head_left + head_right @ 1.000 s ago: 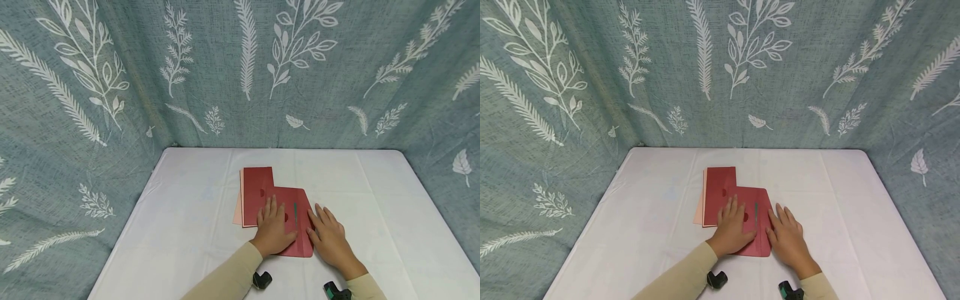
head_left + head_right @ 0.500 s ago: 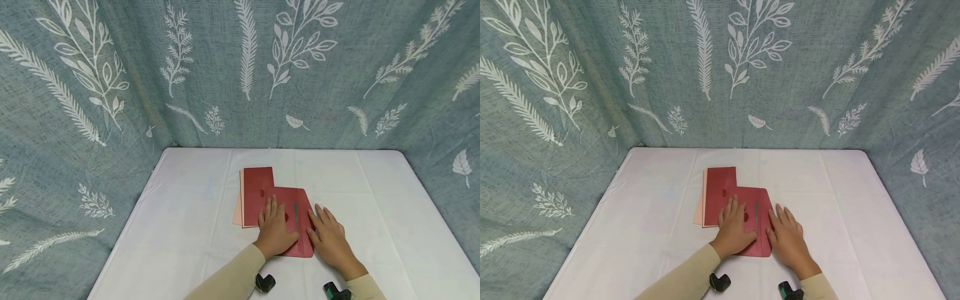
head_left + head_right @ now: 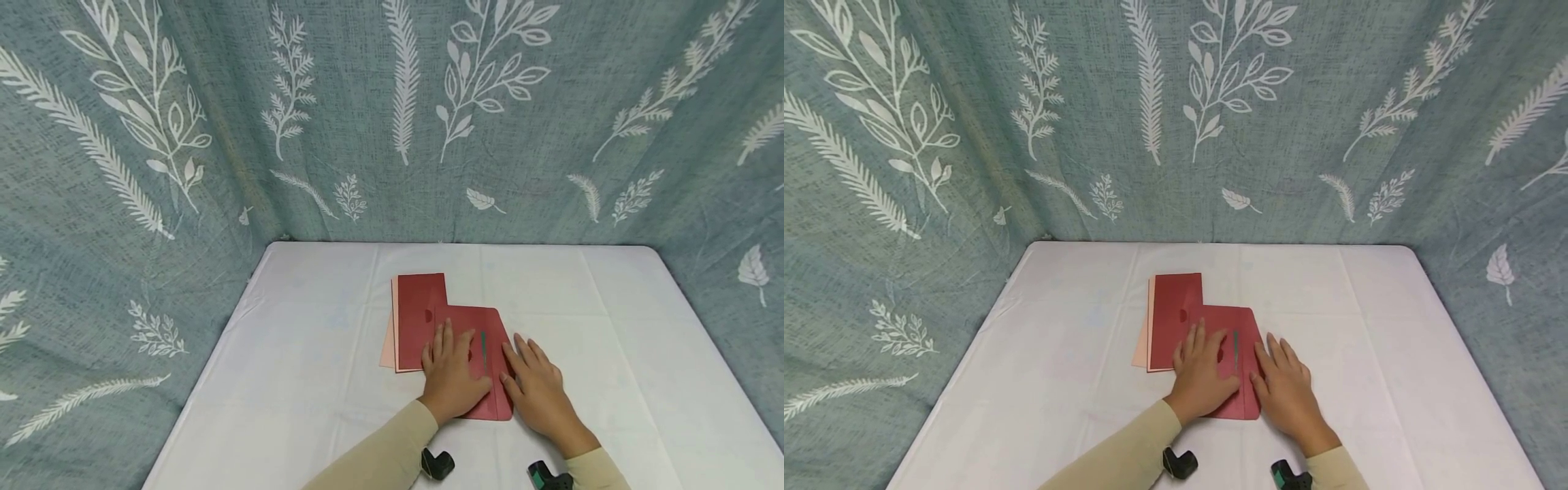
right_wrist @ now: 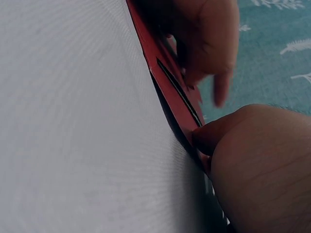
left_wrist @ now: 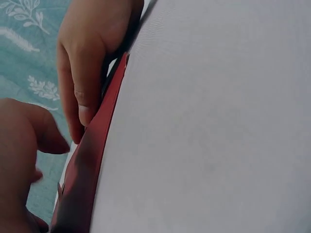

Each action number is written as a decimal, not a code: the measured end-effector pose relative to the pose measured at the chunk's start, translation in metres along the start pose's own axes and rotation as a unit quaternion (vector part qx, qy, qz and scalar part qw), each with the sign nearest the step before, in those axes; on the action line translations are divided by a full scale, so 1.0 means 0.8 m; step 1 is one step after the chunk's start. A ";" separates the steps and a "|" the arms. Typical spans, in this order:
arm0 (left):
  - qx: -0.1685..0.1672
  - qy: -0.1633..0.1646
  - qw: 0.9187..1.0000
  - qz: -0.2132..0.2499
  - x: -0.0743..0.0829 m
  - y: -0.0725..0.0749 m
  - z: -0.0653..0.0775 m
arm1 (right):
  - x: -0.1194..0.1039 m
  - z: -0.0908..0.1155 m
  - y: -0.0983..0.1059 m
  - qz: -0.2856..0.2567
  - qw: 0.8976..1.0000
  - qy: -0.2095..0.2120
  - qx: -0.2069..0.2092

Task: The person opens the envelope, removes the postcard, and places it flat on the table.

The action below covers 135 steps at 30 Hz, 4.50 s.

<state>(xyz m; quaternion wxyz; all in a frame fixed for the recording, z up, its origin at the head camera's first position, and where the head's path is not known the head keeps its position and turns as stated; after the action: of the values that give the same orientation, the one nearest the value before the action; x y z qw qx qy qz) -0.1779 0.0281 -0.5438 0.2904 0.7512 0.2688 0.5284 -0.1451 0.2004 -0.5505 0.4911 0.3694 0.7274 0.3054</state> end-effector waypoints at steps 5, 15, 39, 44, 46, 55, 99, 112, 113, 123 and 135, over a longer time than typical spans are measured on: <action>-0.008 -0.005 1.000 0.028 0.000 0.003 -0.001 | 0.001 0.000 0.002 -0.001 1.000 -0.002 0.003; 0.027 0.001 0.998 -0.059 -0.001 -0.013 -0.001 | 0.000 -0.002 0.001 -0.004 1.000 -0.001 0.001; 0.014 0.003 0.986 -0.168 0.028 -0.006 -0.009 | 0.000 0.000 0.002 0.002 1.000 -0.003 -0.002; -0.009 -0.021 0.985 -0.173 0.033 0.003 -0.012 | -0.001 0.000 0.003 0.009 1.000 -0.002 -0.006; -0.016 -0.033 0.985 -0.170 0.035 0.008 -0.015 | -0.002 0.000 0.003 0.010 1.000 -0.002 -0.006; -0.062 -0.075 0.980 -0.171 0.038 0.018 -0.021 | -0.001 -0.002 0.003 0.010 1.000 -0.003 -0.010; -0.129 -0.089 0.976 -0.150 0.021 0.034 -0.024 | -0.006 -0.034 -0.016 -0.053 0.993 0.064 -0.078; -0.130 -0.099 0.974 -0.157 0.022 0.035 -0.022 | -0.005 -0.035 -0.012 -0.021 0.996 0.056 -0.068; -0.131 -0.099 0.974 -0.156 0.022 0.035 -0.022 | -0.005 -0.034 -0.012 -0.021 0.996 0.055 -0.068; -0.141 -0.087 0.977 -0.138 0.018 0.033 -0.022 | 0.004 -0.034 -0.005 -0.021 0.997 0.037 -0.067; -0.139 -0.094 0.975 -0.145 0.020 0.033 -0.023 | 0.007 -0.034 -0.002 -0.017 0.998 0.022 -0.064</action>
<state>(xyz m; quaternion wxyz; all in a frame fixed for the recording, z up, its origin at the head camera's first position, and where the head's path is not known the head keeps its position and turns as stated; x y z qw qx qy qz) -0.1878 0.0242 -0.5092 0.4895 0.7029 0.2704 0.4396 -0.1724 0.2022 -0.5457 0.5031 0.3177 0.7230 0.3510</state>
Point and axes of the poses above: each hand's wrist, its own z-axis away from the middle knuckle, its own y-axis out of the back of the hand, x = y × z, the point moved 5 cm from there along -z, towards the middle knuckle, and after that the axes turned 11 degrees about x, right-handed, at the moved point
